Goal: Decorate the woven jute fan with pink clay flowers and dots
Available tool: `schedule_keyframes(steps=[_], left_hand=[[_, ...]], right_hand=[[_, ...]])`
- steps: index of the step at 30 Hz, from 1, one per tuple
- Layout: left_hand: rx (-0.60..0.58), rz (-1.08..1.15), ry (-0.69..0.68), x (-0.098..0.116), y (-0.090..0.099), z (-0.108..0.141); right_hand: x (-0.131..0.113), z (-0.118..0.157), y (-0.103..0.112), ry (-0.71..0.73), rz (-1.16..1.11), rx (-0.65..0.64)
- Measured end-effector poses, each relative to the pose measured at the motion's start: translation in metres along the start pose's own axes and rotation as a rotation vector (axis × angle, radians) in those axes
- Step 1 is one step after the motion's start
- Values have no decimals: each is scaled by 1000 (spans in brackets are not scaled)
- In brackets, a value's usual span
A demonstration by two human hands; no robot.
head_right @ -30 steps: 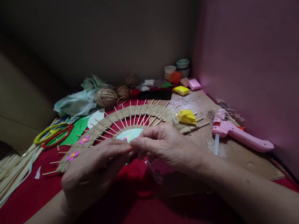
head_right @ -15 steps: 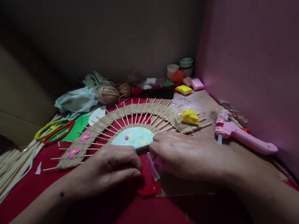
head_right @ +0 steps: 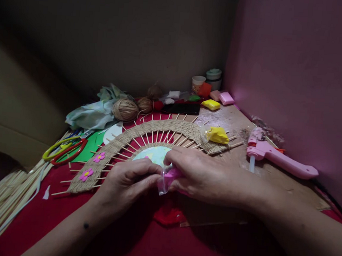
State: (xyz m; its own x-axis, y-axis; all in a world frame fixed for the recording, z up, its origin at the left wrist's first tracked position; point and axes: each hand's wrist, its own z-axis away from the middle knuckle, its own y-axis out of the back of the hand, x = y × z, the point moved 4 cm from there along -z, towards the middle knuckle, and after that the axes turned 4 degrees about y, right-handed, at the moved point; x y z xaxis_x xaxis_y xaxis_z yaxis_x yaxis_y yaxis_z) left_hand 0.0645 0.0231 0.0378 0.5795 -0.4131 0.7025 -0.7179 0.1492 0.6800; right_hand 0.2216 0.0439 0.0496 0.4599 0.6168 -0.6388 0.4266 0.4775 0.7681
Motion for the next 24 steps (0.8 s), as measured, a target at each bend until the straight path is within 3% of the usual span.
schedule_keyframes(steps=[6, 11, 15, 18, 22, 24], left_hand=[[32, -60, -48, 1, -3, 1], [133, -337, -232, 2, -9, 6], [118, -452, -296, 4, -12, 9], [-17, -188, -110, 5, -5, 6], [-373, 488, 351, 2, 2, 6], [-390, 696, 458, 0, 8, 6]], right_hand=[[6, -1, -4, 44, -9, 81], [5, -3, -5, 36, -58, 61], [3, -5, -5, 2, -106, 14], [1, -6, -6, 22, -118, -6], [3, -5, -2, -10, -68, 33], [2, -5, 0, -28, -73, 29]])
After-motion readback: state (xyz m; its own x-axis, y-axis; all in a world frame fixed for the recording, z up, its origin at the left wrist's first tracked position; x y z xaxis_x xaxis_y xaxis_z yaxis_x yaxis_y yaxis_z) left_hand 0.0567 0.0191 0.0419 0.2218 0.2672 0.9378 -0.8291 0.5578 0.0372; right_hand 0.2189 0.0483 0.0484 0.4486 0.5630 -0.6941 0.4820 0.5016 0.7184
